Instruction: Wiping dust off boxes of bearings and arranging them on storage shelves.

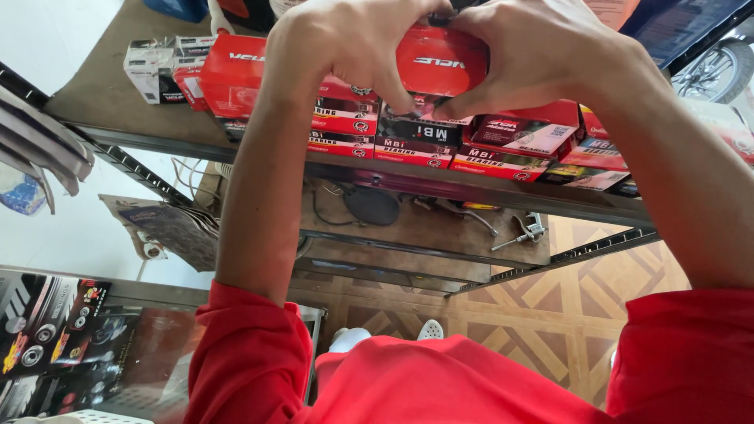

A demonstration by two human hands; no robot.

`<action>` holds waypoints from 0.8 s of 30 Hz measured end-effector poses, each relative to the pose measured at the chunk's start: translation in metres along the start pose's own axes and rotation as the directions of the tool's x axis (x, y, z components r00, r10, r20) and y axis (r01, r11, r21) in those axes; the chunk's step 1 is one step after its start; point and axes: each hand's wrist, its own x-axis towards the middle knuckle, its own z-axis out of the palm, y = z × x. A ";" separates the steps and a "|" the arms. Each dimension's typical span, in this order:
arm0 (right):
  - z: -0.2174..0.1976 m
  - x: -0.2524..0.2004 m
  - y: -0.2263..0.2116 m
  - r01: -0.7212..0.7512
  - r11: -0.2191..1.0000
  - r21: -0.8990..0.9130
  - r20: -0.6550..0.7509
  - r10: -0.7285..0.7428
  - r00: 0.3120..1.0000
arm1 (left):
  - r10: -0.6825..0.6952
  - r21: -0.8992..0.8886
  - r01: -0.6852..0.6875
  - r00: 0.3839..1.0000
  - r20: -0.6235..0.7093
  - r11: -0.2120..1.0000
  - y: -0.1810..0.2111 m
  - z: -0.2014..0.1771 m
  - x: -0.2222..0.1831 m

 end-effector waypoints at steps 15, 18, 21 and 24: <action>0.007 0.006 -0.009 0.046 0.993 -0.105 0.108 -0.035 0.994 | -0.036 -0.095 0.057 0.978 0.203 0.994 0.002 0.001 -0.003; 0.007 0.007 -0.010 0.040 0.995 -0.094 0.133 -0.027 0.991 | 0.011 -0.114 0.007 0.987 0.157 0.994 -0.005 0.006 -0.003; 0.005 0.007 -0.001 -0.026 1.000 0.016 0.172 0.023 0.985 | 0.017 -0.126 0.002 0.989 0.148 0.992 -0.007 0.007 -0.004; -0.004 0.004 -0.001 -0.082 0.994 0.072 0.171 0.069 0.983 | 0.110 -0.239 -0.108 0.994 -0.006 0.965 -0.015 0.008 -0.005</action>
